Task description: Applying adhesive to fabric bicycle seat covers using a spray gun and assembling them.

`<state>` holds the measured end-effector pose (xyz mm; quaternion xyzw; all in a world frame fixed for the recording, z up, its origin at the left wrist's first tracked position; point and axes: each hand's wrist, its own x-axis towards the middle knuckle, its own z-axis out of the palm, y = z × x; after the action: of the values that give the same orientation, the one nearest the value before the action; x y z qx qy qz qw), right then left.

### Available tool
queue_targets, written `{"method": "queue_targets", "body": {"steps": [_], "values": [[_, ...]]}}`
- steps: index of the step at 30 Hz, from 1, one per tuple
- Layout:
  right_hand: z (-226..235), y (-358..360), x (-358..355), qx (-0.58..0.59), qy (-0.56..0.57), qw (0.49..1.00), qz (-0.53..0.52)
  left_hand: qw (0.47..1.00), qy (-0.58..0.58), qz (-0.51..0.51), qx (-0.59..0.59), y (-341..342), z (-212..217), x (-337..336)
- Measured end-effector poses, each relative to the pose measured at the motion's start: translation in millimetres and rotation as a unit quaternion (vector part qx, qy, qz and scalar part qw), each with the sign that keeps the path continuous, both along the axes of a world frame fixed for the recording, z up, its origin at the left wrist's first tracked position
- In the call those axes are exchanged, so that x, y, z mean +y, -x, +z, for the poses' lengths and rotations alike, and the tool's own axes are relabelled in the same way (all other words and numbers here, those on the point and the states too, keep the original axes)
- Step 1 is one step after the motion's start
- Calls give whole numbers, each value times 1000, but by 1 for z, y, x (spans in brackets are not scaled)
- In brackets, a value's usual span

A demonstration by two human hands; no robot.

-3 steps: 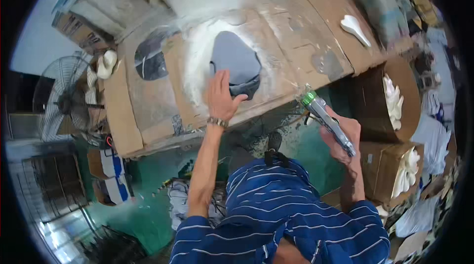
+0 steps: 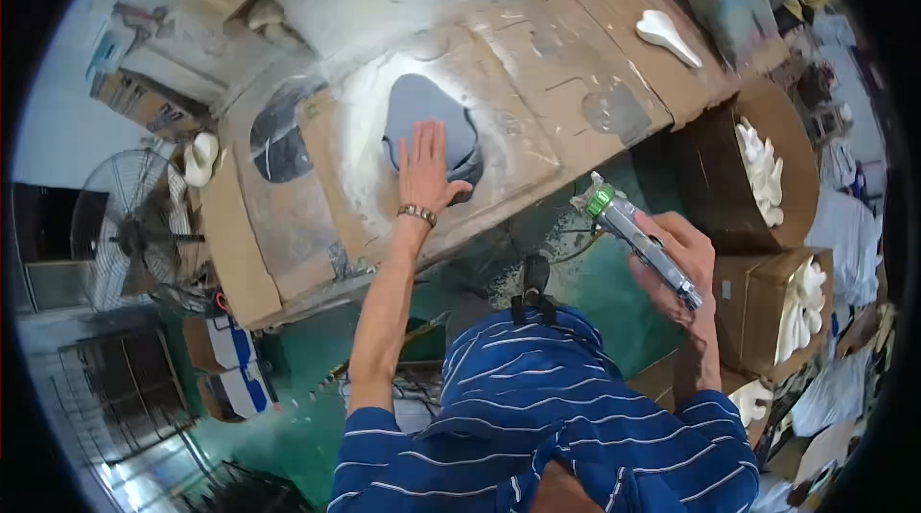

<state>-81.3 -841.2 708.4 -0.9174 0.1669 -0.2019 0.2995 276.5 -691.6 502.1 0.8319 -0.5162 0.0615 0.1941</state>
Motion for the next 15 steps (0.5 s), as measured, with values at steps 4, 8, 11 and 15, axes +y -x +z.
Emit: {"method": "queue_targets", "body": {"steps": [4,8,11,15], "values": [[-4,44,-25,-67,-56,995,-37,981,-190,29,-37,-8,-25,-42],[-9,72,-46,-73,-113,990,-32,984,-178,25,0,-42,-49,-47],[-3,80,-64,-29,-272,962,2,974,-197,30,103,-72,-56,-40],[-2,85,-69,-13,-310,950,-14,970,-212,15,113,-57,-49,-59]]}}
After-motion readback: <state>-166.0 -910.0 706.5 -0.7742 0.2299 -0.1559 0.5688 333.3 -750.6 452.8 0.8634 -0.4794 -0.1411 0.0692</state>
